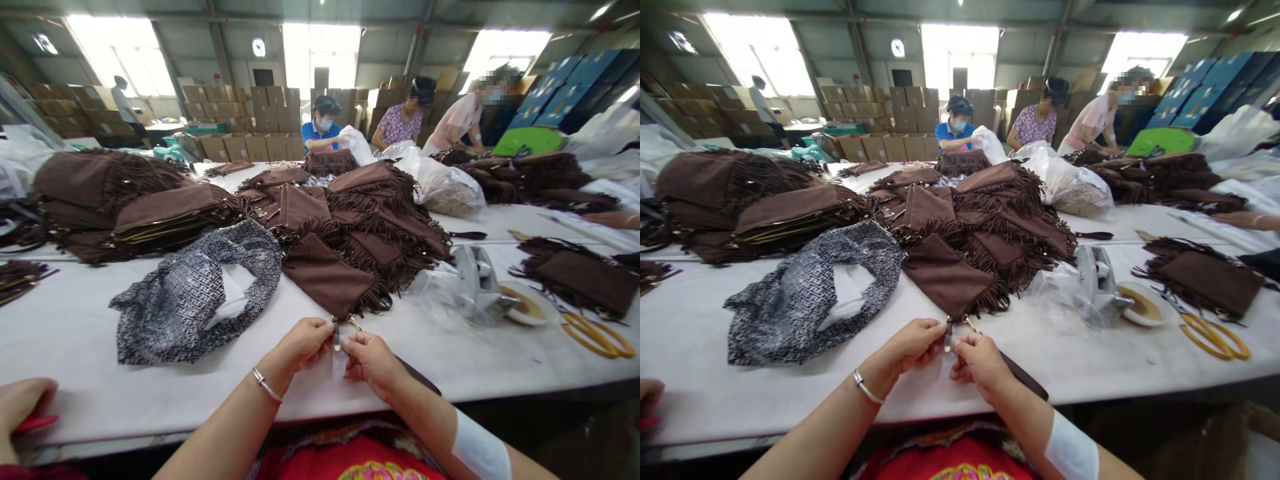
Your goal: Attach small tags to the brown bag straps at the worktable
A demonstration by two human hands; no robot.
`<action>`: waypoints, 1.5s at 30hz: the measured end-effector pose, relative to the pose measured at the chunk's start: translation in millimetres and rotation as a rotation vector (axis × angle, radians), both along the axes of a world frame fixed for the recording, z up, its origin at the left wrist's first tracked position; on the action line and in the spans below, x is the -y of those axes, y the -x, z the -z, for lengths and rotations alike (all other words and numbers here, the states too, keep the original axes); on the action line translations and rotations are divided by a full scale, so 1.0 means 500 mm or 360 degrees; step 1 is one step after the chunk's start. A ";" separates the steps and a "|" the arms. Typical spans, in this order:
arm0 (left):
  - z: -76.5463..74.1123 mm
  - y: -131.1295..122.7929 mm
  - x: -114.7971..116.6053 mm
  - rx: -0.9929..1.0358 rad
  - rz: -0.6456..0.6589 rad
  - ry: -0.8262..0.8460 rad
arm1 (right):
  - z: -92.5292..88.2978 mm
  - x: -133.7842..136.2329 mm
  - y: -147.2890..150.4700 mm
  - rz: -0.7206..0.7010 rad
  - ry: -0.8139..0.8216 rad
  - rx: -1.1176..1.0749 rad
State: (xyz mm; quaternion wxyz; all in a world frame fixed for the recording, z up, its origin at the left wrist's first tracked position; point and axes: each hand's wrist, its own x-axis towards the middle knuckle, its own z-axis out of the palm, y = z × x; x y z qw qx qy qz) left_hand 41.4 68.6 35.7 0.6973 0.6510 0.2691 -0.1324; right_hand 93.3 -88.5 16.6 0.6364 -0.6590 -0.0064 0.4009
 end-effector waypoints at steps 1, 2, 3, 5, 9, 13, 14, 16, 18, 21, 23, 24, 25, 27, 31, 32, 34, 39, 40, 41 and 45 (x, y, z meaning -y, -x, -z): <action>-0.001 0.002 -0.003 0.0006 0.0027 -0.0010 | -0.001 -0.002 0.000 0.0023 0.0013 -0.0002; -0.001 0.005 -0.006 0.0016 0.0048 -0.0015 | -0.002 -0.005 0.001 0.0050 0.0029 -0.0003; 0.000 0.008 -0.009 0.0019 0.0063 -0.0014 | -0.004 -0.008 0.001 0.0075 0.0044 -0.0001; 0.003 0.017 -0.011 0.0004 0.0086 -0.0017 | -0.006 -0.014 0.003 0.0099 0.0051 0.0003; 0.011 0.029 -0.006 -0.0056 0.0096 -0.0036 | -0.004 -0.028 0.004 0.0093 0.0023 0.0023; 0.011 0.028 0.005 -0.0035 0.0039 -0.0113 | 0.002 -0.037 0.002 0.0124 -0.0011 0.0062; 0.010 0.026 0.008 -0.0034 0.0036 -0.0144 | 0.002 -0.039 0.002 0.0130 -0.0009 0.0067; 0.010 0.023 0.014 -0.0042 0.0037 -0.0204 | 0.000 -0.039 0.002 0.0139 -0.0006 0.0084; 0.009 0.021 0.020 -0.0034 0.0028 -0.0261 | -0.004 -0.038 0.002 0.0134 -0.0021 0.0093; 0.007 0.019 0.026 -0.0018 -0.0036 -0.0353 | -0.014 -0.035 0.004 0.0101 -0.0013 0.0074; 0.004 0.019 0.030 -0.0017 -0.0092 -0.0420 | -0.020 -0.032 0.005 0.0054 0.0024 0.0035; 0.003 0.019 0.031 -0.0019 -0.0116 -0.0449 | -0.023 -0.030 0.005 0.0029 0.0046 0.0011; 0.002 0.019 0.032 -0.0019 -0.0138 -0.0474 | -0.025 -0.028 0.006 0.0011 0.0069 -0.0010; 0.000 0.020 0.035 -0.0014 -0.0171 -0.0506 | -0.028 -0.026 0.007 -0.0010 0.0119 -0.0035; 0.001 0.025 0.035 0.0009 -0.0194 -0.0532 | -0.026 -0.029 0.006 -0.0078 0.0240 -0.0014; 0.002 0.027 0.034 0.0011 -0.0194 -0.0542 | -0.025 -0.030 0.004 -0.0109 0.0259 0.0002; 0.003 0.031 0.028 0.0004 -0.0190 -0.0569 | -0.022 -0.035 0.000 -0.0158 0.0299 0.0063; -0.004 0.038 0.018 -0.0037 -0.0118 -0.0609 | -0.022 -0.051 -0.018 -0.0188 0.0465 0.0360; -0.006 0.038 0.018 -0.0040 -0.0098 -0.0605 | -0.022 -0.056 -0.021 -0.0170 0.0479 0.0415; -0.007 0.038 0.019 -0.0041 -0.0082 -0.0598 | -0.022 -0.061 -0.024 -0.0149 0.0485 0.0459; -0.009 0.036 0.026 -0.0065 -0.0053 -0.0555 | -0.013 -0.078 -0.027 -0.0109 0.0490 0.0522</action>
